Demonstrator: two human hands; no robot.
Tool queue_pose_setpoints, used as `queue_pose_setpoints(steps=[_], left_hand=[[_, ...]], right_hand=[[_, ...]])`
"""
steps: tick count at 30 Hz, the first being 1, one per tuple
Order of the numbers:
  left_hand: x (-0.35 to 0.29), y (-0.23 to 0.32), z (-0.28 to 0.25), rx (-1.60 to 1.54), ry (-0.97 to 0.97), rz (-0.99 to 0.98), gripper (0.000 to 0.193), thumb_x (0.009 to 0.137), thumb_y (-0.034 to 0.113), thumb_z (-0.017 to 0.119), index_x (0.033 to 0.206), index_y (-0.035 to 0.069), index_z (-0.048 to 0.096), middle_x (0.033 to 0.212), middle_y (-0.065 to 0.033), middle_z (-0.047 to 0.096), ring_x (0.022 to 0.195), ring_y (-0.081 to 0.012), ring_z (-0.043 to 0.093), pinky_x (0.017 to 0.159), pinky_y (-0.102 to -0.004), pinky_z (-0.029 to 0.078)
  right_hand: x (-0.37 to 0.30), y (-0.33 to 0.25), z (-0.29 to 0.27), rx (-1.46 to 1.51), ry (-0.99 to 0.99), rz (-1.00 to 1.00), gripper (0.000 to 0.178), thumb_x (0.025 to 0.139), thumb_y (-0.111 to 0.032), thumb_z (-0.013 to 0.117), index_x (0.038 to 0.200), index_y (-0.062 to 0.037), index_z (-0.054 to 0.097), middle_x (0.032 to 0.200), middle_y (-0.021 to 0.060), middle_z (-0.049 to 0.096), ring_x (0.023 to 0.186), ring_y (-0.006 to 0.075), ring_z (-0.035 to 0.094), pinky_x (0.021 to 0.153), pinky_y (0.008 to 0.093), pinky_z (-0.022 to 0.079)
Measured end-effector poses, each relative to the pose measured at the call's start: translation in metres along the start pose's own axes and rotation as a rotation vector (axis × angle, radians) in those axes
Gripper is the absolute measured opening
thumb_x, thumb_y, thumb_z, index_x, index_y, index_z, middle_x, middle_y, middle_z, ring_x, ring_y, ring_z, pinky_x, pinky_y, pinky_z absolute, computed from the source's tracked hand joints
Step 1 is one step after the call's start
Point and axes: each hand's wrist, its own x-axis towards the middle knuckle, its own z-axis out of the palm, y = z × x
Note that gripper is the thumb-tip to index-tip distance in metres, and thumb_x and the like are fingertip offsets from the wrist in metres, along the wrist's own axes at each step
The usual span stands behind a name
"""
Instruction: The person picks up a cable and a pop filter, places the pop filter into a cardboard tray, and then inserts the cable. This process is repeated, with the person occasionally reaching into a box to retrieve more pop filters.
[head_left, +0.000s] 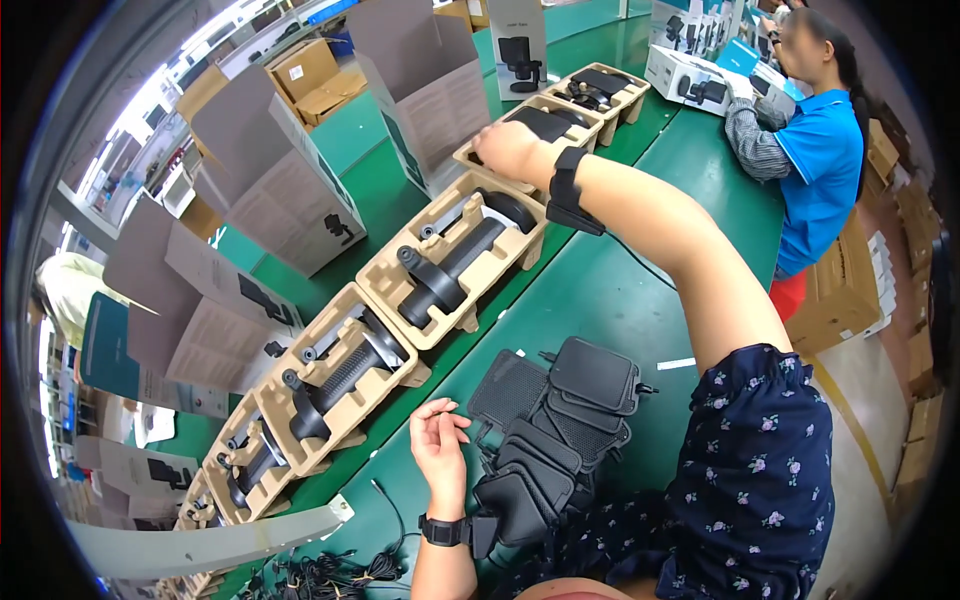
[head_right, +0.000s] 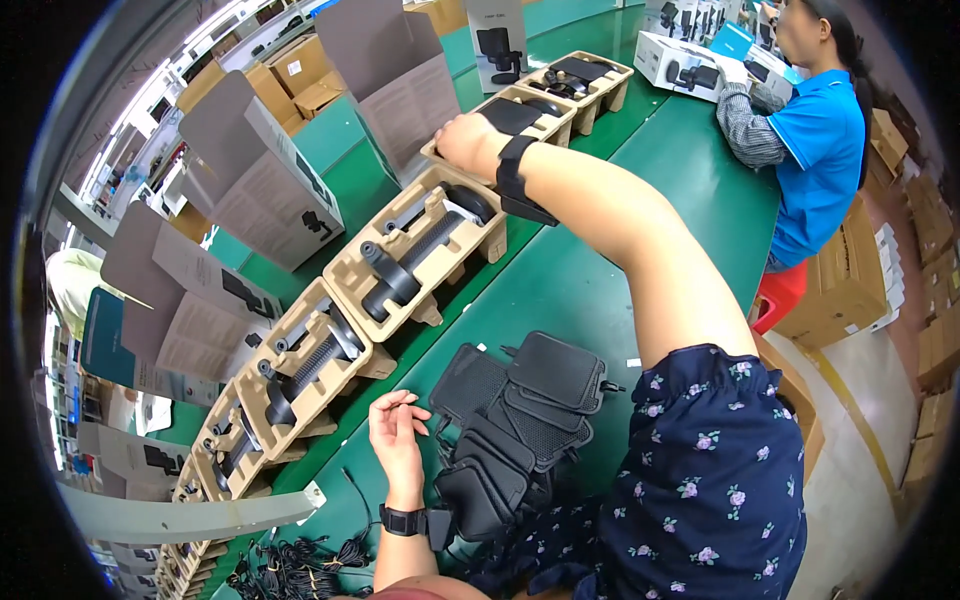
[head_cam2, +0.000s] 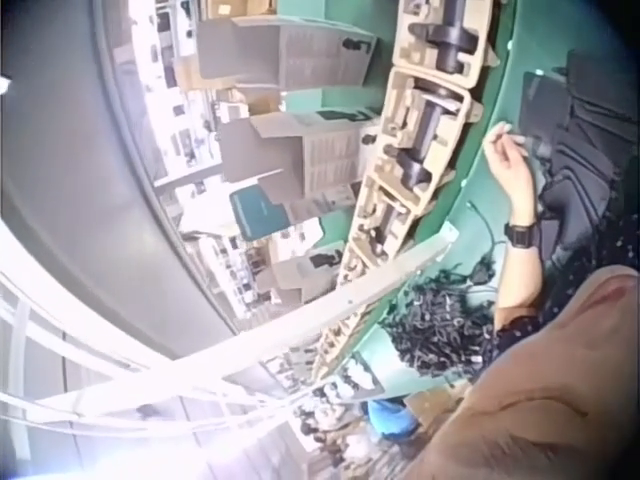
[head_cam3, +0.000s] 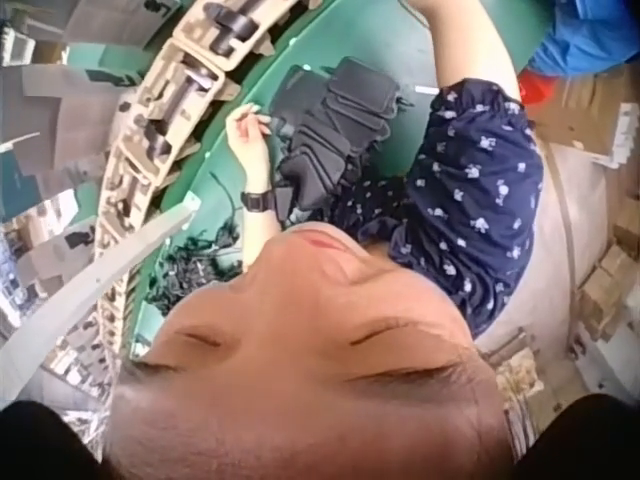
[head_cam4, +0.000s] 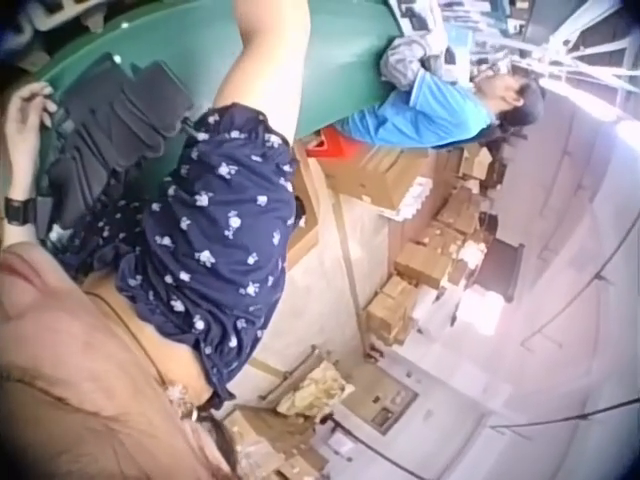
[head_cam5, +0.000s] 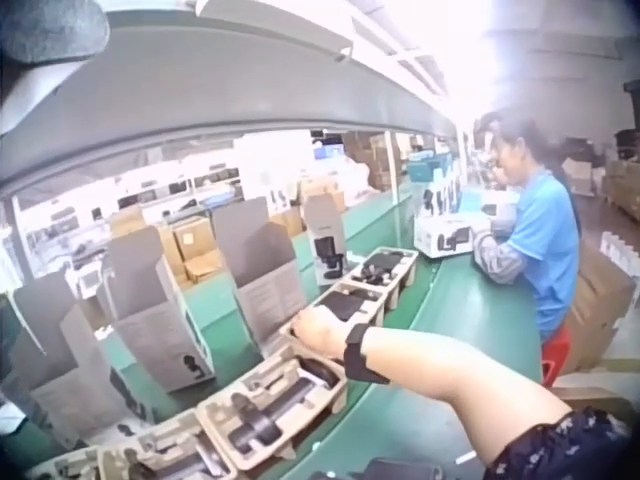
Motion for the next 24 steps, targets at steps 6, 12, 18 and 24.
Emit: queue_pose_setpoints(steps=[6,12,18,24], left_hand=[[0.001,0.001,-0.009,0.029,-0.020,0.017,0.011,0.091,0.002,0.047,0.101,0.002,0.049,0.093,-0.0055,0.058,0.070,-0.0092,0.056,0.055,-0.0186,0.042],[-0.003,-0.003,-0.014,0.029,-0.011,0.013,0.010,0.090,0.000,0.046,0.100,0.002,0.049,0.093,-0.0055,0.058,0.070,-0.0093,0.057,0.054,-0.0185,0.043],[-0.009,0.001,-0.017,0.044,-0.018,0.015,0.011,0.090,0.000,0.046,0.100,0.002,0.049,0.094,-0.0058,0.058,0.071,-0.0093,0.057,0.054,-0.0183,0.042],[-0.008,-0.006,-0.026,0.030,-0.036,0.027,0.011,0.091,0.001,0.045,0.101,0.002,0.050,0.095,-0.0054,0.057,0.071,-0.0090,0.056,0.054,-0.0185,0.042]], right_hand=[[-0.015,-0.014,0.022,0.569,0.243,0.282,0.022,0.086,-0.017,0.053,0.091,0.0022,0.045,0.086,0.0276,0.058,0.086,0.0414,0.056,0.073,0.0471,0.044],[-0.021,-0.005,0.033,0.717,0.332,0.244,0.022,0.083,-0.013,0.058,0.093,0.0012,0.046,0.085,0.0239,0.060,0.085,0.0407,0.057,0.073,0.0456,0.045],[-0.014,-0.006,0.023,0.619,0.190,0.246,0.017,0.079,-0.012,0.060,0.089,0.0004,0.054,0.085,0.0227,0.060,0.084,0.0398,0.057,0.072,0.0437,0.046],[-0.004,-0.012,0.023,-0.178,0.103,0.061,0.021,0.083,-0.020,0.050,0.093,-0.0102,0.065,0.089,0.0154,0.063,0.084,0.0311,0.062,0.075,0.0398,0.048]])
